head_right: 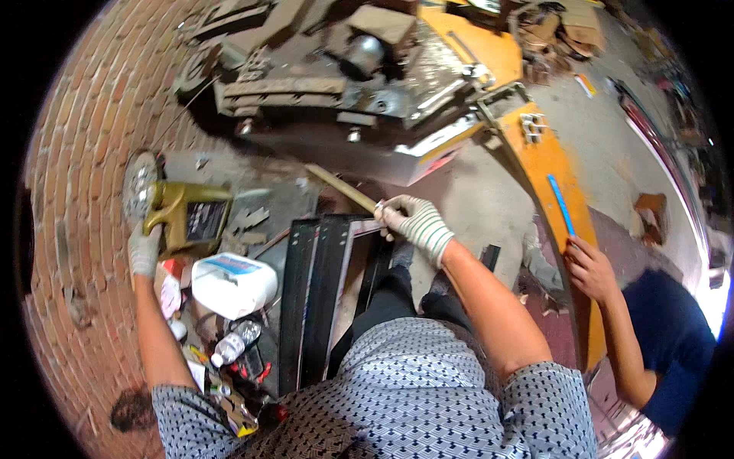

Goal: The person assembles small metal components on a yellow workbench, using a hammer to secure parts and a caliper to measure dimensions. They handle various metal pieces, including a long rod and a small box, while another person works nearby. The person also moves a large oil container across the workshop floor.

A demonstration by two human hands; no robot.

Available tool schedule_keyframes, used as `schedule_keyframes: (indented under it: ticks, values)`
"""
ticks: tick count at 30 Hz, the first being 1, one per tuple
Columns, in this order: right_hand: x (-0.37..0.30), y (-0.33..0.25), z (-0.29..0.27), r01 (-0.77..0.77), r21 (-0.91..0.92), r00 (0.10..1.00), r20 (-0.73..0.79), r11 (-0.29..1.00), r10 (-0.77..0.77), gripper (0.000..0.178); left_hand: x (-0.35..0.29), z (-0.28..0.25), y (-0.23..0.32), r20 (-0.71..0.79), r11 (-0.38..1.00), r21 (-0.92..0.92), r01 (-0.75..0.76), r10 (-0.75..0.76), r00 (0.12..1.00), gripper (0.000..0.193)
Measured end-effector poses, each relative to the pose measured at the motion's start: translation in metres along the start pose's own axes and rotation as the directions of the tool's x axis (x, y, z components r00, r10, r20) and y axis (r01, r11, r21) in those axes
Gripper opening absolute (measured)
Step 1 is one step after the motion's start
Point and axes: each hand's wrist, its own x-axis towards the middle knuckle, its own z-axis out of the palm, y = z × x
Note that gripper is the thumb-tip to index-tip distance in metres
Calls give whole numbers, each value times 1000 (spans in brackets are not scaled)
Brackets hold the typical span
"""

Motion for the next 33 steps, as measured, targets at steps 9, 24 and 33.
schedule_keyframes:
  ticks: [9,24,33]
  values:
    - [-59,25,-57,-49,-206,978,-209,977,5,31,15,18,-35,38,977,-210,-32,41,998,33]
    - [-186,118,-144,-274,-217,841,-527,937,124,23,22,-83,24,-50,993,-111,31,-36,998,36]
    - [-288,191,-175,-276,-92,705,-696,957,136,24,28,-148,98,-82,967,-255,-9,-13,997,49]
